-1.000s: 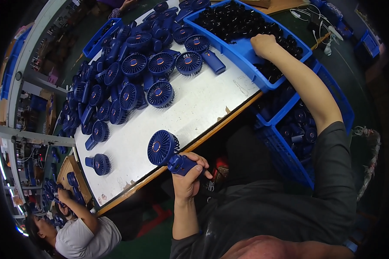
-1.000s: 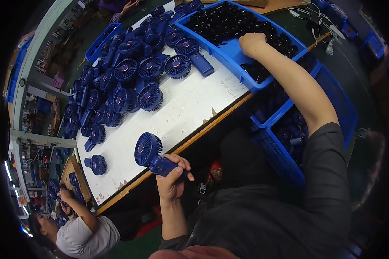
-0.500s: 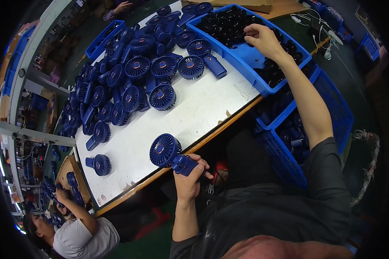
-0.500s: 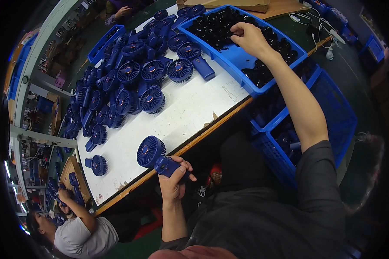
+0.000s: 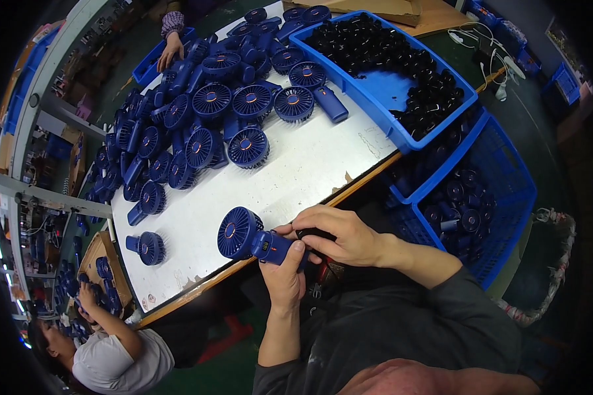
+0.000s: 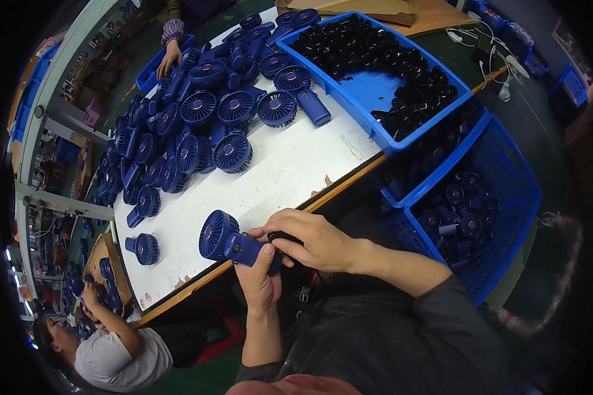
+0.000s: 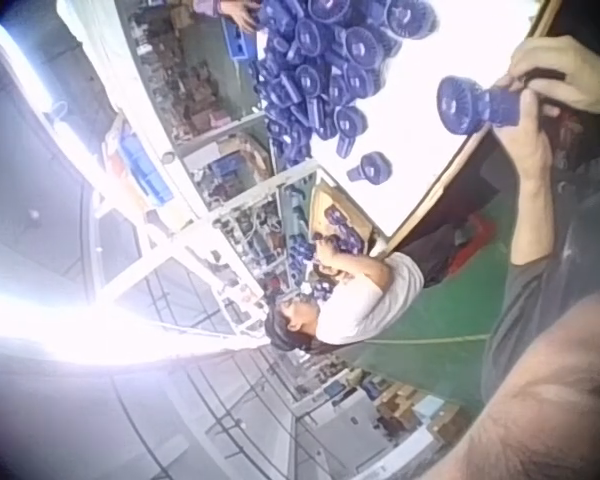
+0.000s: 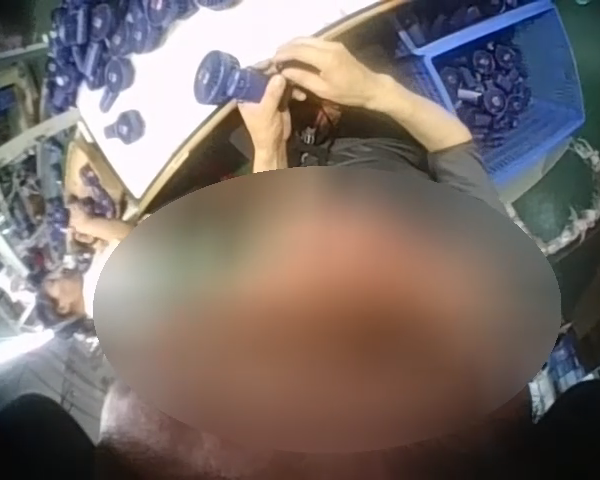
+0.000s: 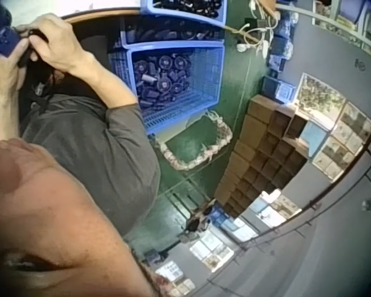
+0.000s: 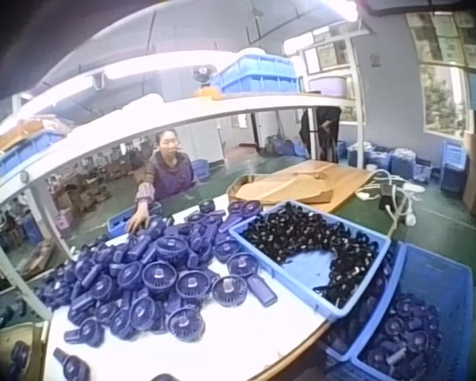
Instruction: The person assembles portable fans by attaching various plastic components by hand.
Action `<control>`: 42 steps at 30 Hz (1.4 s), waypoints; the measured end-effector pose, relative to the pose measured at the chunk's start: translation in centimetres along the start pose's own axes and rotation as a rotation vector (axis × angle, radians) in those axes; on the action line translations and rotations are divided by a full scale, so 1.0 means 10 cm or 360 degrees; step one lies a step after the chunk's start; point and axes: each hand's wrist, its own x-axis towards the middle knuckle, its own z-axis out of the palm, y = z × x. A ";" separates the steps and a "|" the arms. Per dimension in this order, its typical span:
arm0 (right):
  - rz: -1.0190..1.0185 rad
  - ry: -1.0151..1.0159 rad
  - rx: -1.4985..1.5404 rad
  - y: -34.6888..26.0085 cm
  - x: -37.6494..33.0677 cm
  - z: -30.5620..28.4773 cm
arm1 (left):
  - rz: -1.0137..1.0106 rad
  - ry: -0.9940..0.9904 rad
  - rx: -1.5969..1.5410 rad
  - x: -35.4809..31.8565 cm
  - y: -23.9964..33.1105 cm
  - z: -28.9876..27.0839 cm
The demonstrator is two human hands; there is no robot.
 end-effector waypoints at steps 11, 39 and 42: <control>-0.0362 -0.0105 -0.0382 -0.08 0.14 -0.09 | -0.0327 -0.0281 -0.0036 -0.03 0.17 -0.05; 0.0319 -0.0106 0.0235 0.03 -0.26 0.30 | 0.0422 -0.0663 0.1695 -0.04 0.12 0.02; 0.0789 0.0001 0.1119 -0.03 -0.40 0.18 | 0.0828 -0.0617 0.2070 0.03 0.25 0.11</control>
